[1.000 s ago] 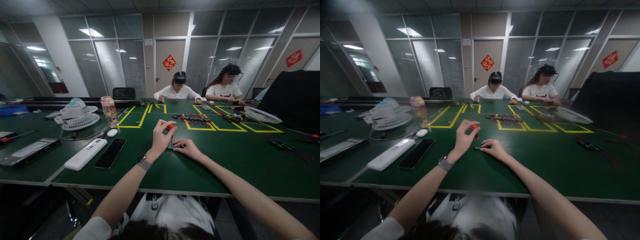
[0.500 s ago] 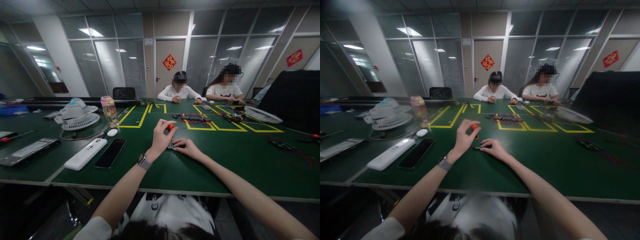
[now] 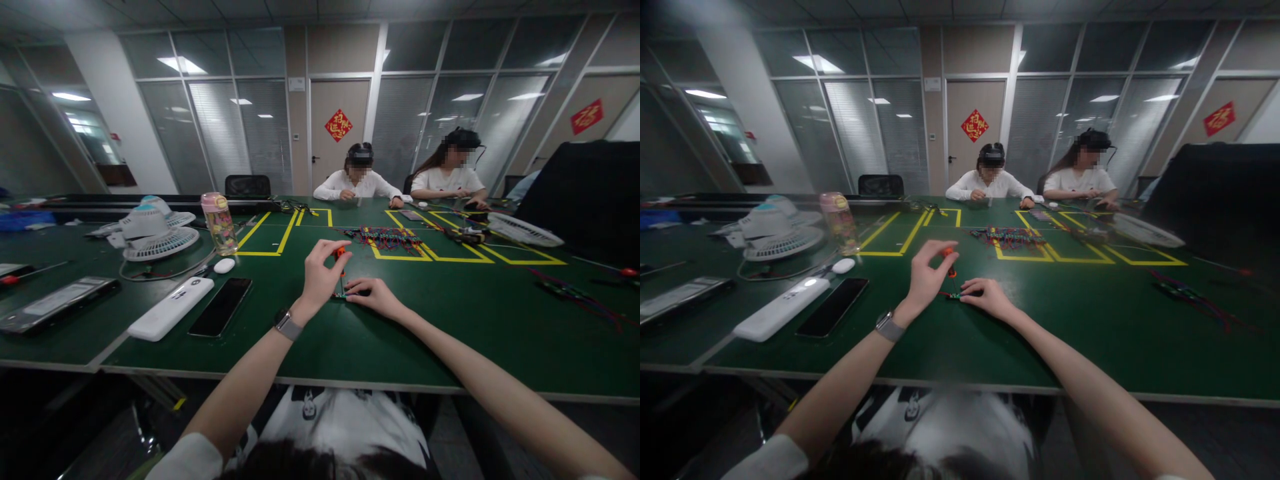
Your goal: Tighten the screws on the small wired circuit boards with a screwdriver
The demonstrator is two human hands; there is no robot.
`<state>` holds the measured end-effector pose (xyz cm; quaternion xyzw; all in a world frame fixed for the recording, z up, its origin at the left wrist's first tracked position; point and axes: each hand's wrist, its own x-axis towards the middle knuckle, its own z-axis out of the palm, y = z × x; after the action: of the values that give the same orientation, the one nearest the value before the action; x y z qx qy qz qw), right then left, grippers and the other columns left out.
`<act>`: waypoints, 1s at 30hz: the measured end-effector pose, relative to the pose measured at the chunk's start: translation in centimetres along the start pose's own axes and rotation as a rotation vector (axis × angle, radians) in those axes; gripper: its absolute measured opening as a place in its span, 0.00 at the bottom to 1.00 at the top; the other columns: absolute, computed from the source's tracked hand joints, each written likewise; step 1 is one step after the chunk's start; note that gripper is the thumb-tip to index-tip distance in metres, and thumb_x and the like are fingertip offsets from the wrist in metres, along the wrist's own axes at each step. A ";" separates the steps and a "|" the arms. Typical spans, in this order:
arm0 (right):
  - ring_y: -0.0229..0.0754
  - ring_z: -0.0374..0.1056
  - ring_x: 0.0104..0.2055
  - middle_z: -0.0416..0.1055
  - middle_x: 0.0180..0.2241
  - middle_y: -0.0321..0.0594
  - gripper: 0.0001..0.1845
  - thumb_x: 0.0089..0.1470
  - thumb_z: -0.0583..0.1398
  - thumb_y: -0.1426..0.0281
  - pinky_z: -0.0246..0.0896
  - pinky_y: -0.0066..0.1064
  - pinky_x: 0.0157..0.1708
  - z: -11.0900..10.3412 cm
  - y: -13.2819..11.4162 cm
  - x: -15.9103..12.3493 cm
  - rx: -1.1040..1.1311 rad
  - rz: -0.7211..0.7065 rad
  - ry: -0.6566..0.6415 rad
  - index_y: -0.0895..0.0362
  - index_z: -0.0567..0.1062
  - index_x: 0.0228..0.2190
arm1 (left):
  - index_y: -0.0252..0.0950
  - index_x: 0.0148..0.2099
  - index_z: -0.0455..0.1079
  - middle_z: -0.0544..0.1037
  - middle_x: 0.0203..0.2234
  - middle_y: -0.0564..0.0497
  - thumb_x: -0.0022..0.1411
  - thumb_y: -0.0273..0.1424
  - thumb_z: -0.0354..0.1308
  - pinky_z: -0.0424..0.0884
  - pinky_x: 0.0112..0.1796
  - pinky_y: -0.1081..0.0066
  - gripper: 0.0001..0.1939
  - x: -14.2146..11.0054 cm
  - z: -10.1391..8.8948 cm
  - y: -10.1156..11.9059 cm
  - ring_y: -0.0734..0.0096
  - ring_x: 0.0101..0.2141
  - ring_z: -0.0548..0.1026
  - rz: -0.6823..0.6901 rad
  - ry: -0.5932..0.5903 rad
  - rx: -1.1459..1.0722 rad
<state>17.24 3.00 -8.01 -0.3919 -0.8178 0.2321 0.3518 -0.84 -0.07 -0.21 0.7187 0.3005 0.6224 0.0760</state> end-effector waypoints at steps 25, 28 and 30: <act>0.47 0.71 0.46 0.76 0.43 0.43 0.09 0.48 0.64 0.64 0.62 0.40 0.50 -0.2 -0.2 0.0 0.007 -0.025 -0.045 0.53 0.81 0.33 | 0.38 0.52 0.68 0.74 0.41 0.48 0.67 0.28 0.48 0.67 0.45 0.71 0.14 -0.1 0.1 -0.2 0.71 0.42 0.72 -0.038 -0.044 -0.075; 0.47 0.71 0.46 0.76 0.42 0.43 0.09 0.49 0.64 0.64 0.63 0.40 0.49 -0.1 -0.2 0.0 0.003 -0.030 -0.045 0.52 0.81 0.33 | 0.38 0.45 0.73 0.73 0.33 0.51 0.62 0.30 0.56 0.68 0.39 0.73 0.09 -0.2 0.3 -0.2 0.73 0.34 0.72 -0.043 0.035 -0.017; 0.47 0.71 0.45 0.76 0.42 0.43 0.09 0.49 0.64 0.64 0.63 0.40 0.49 -0.1 -0.1 0.0 0.004 -0.032 -0.042 0.52 0.81 0.33 | 0.38 0.42 0.74 0.70 0.32 0.52 0.61 0.31 0.58 0.68 0.37 0.74 0.08 -0.2 0.3 -0.1 0.74 0.32 0.70 -0.052 0.070 0.029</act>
<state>17.25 2.94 -7.88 -0.3730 -0.8308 0.2361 0.3389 -0.57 -0.04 -0.52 0.6895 0.3306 0.6406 0.0711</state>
